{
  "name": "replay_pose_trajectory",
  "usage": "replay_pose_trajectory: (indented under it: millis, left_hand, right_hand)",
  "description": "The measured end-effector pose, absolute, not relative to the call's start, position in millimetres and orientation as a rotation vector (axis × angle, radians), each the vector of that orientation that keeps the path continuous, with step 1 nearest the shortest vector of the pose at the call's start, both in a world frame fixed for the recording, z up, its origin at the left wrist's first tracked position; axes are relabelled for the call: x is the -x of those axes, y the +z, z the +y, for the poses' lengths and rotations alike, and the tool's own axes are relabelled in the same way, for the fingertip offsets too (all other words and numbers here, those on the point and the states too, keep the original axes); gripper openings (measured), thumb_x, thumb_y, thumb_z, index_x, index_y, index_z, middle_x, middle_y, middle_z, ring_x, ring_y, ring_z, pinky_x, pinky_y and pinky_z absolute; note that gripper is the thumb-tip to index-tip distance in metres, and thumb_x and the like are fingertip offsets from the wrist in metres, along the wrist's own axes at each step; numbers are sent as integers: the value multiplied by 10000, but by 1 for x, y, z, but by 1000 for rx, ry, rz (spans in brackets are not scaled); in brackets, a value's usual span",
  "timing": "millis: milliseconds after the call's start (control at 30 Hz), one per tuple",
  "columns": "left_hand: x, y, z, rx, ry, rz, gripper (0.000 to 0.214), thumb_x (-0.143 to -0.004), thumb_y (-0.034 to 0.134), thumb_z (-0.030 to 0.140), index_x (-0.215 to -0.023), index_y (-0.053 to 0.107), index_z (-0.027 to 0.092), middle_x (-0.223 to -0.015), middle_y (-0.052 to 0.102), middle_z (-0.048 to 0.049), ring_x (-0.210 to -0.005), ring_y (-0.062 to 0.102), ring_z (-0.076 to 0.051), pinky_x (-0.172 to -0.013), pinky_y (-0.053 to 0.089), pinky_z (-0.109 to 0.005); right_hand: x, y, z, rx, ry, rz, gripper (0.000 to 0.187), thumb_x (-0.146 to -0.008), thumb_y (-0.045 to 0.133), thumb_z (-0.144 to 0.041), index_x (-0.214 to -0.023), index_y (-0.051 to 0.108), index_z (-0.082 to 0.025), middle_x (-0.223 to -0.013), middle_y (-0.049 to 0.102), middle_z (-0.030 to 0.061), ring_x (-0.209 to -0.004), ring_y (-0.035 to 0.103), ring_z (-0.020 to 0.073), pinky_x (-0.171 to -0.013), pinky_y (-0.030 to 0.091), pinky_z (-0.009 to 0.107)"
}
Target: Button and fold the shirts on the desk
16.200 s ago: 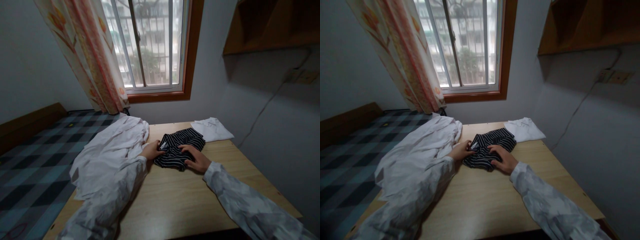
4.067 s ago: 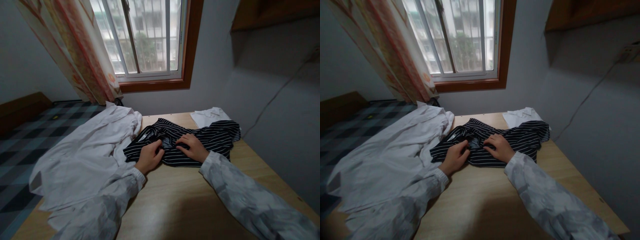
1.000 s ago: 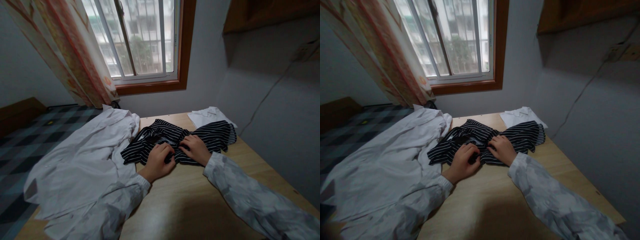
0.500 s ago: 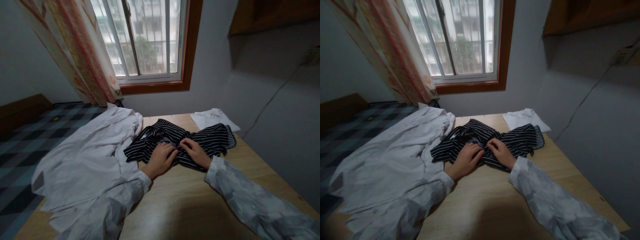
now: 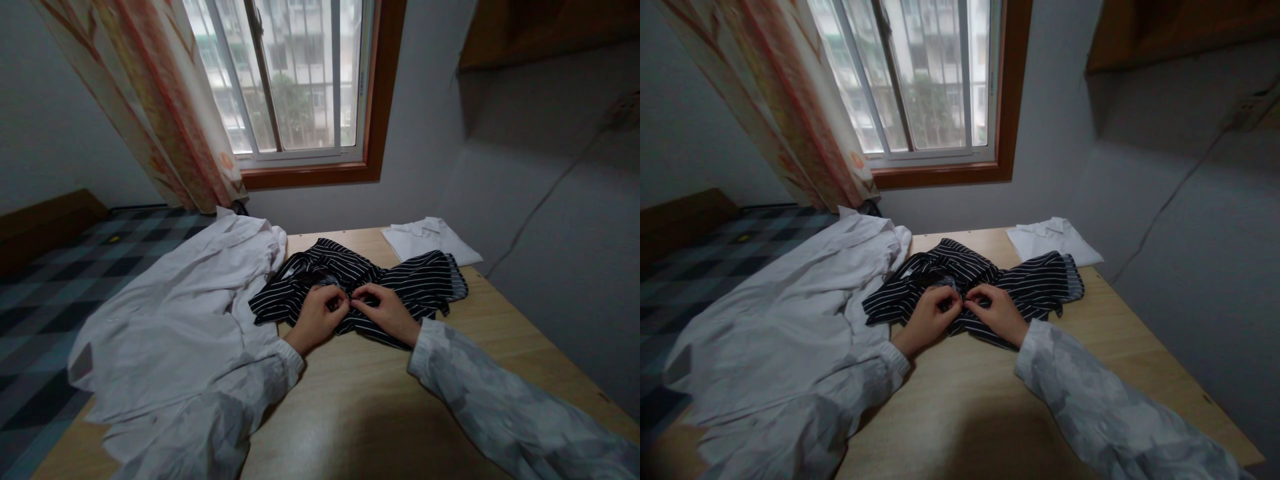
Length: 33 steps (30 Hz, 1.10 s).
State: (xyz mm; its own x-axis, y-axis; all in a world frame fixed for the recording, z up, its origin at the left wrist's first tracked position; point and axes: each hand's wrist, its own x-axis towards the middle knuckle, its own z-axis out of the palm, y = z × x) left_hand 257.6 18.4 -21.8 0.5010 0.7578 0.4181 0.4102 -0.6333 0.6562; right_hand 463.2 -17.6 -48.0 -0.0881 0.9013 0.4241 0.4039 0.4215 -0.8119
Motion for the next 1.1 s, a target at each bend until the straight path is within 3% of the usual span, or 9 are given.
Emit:
replay_pose_trajectory:
  millis: [233,567,1100]
  left_hand:
    - [-257,-22,17,-2290,993,934,145,-906,662,175,-764,644,200,-765,697,4,-760,625,-172,-841,452,-337]
    - [-257,-21,16,-2328,957,880,181,-1030,588,254,-874,670,211,-843,716,-19,-848,636,-202,-870,435,-364]
    - [-256,-25,18,-2427,936,895,153,-990,582,170,-845,624,200,-837,685,-18,-843,625,-194,-838,417,-345]
  right_hand:
    - [-464,-44,-20,1157,513,-1681,271,-1028,643,-415,-881,782,-235,-904,788,71,-860,728,255,-827,569,401]
    - [-465,-45,-19,1161,542,-1632,180,-975,726,-398,-919,791,-240,-909,781,55,-852,711,245,-798,560,386]
    - [-469,-48,-17,1164,581,-1525,304,-999,691,-477,-865,778,-218,-877,768,52,-855,697,232,-814,532,355]
